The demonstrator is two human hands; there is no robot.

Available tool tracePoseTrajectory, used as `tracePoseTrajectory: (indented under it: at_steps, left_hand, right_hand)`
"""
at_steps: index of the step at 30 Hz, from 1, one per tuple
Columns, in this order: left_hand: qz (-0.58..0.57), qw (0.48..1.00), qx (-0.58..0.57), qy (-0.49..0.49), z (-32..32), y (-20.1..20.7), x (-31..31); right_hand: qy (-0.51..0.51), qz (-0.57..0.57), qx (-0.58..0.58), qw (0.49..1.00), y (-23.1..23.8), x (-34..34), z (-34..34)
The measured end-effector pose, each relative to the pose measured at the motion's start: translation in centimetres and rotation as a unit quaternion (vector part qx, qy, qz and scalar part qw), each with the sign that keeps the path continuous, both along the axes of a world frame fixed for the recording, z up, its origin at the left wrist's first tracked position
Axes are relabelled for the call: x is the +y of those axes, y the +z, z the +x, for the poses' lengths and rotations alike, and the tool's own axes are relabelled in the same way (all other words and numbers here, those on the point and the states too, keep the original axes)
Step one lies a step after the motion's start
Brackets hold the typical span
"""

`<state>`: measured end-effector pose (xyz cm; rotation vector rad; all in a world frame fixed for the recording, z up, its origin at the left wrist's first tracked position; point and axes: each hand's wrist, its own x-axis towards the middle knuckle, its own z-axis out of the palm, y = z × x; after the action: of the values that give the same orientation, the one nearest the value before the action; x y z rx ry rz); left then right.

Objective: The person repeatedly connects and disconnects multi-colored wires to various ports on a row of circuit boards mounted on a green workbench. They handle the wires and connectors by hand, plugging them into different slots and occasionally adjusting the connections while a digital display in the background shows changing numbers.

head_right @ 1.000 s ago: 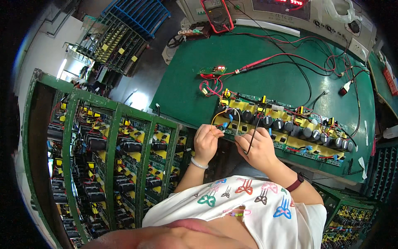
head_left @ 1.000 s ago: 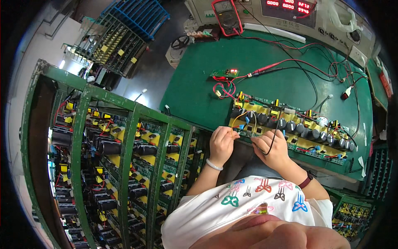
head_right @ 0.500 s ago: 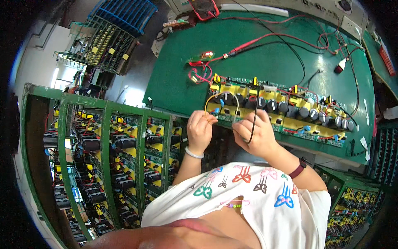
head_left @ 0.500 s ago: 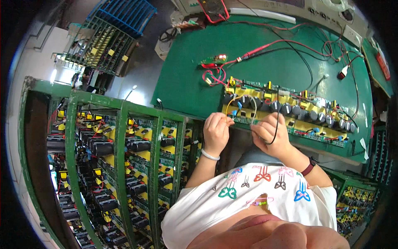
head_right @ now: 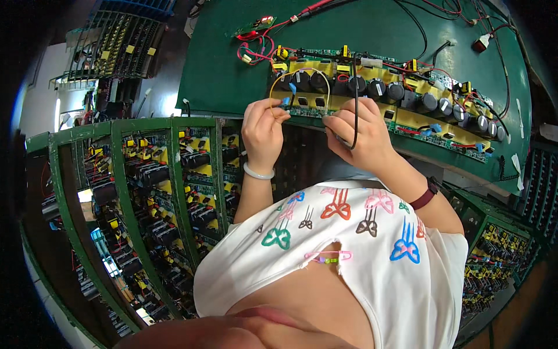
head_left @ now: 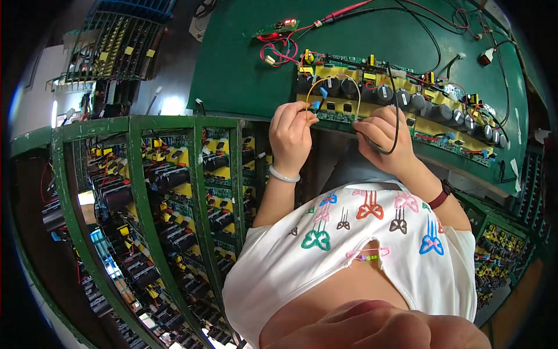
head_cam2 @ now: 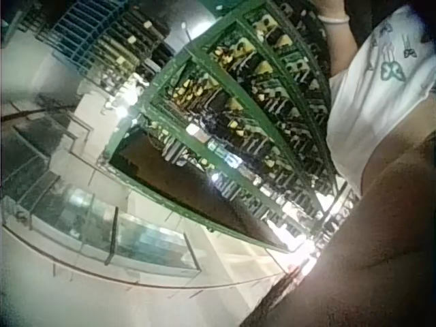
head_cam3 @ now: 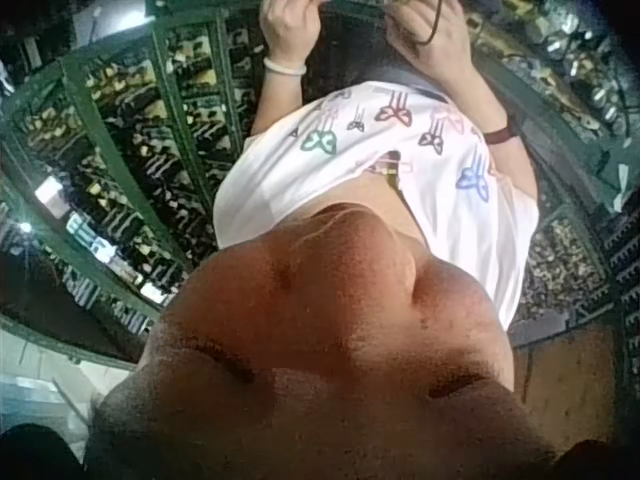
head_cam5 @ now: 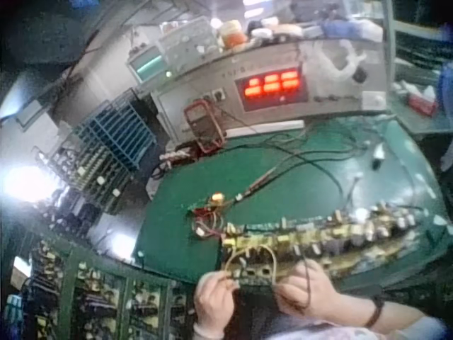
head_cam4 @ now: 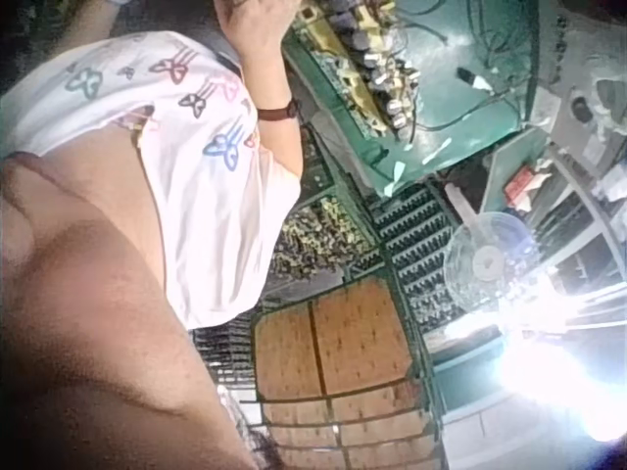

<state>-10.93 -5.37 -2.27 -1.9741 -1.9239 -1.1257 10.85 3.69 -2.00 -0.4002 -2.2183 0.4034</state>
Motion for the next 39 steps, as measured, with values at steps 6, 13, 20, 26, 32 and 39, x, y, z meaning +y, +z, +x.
tracePoseTrajectory:
  at_steps: [6, 13, 20, 26, 32, 39]
  left_hand:
    - [-0.01, 1.0, -0.009, 0.01, 0.2, 0.1, 0.0]
    - [-0.016, 1.0, -0.011, 0.007, -0.1, 0.3, 0.2]
    - [-0.026, 1.0, -0.012, 0.0, 0.0, 0.7, 0.3]
    - [-0.049, 0.999, 0.007, 0.002, -0.1, 1.3, 0.4]
    - [-0.051, 0.999, 0.011, 0.005, 0.1, 1.7, 0.8]
    - [-0.073, 0.997, 0.008, 0.005, 0.2, 2.1, 0.7]
  right_hand:
    - [-0.002, 0.001, -0.025, 1.0, -0.3, 0.0, 0.1]
    - [0.004, 0.009, -0.028, 1.0, -0.2, 0.2, 0.0]
    - [0.004, 0.013, -0.026, 1.0, 0.0, 0.1, 0.1]
    - [0.003, 0.004, -0.033, 0.999, 0.4, 0.1, -0.2]
    - [0.06, -0.036, 0.008, 0.997, 3.0, 1.6, 0.7]
    - [0.008, -0.222, -0.025, 0.975, 6.3, 6.2, 1.8]
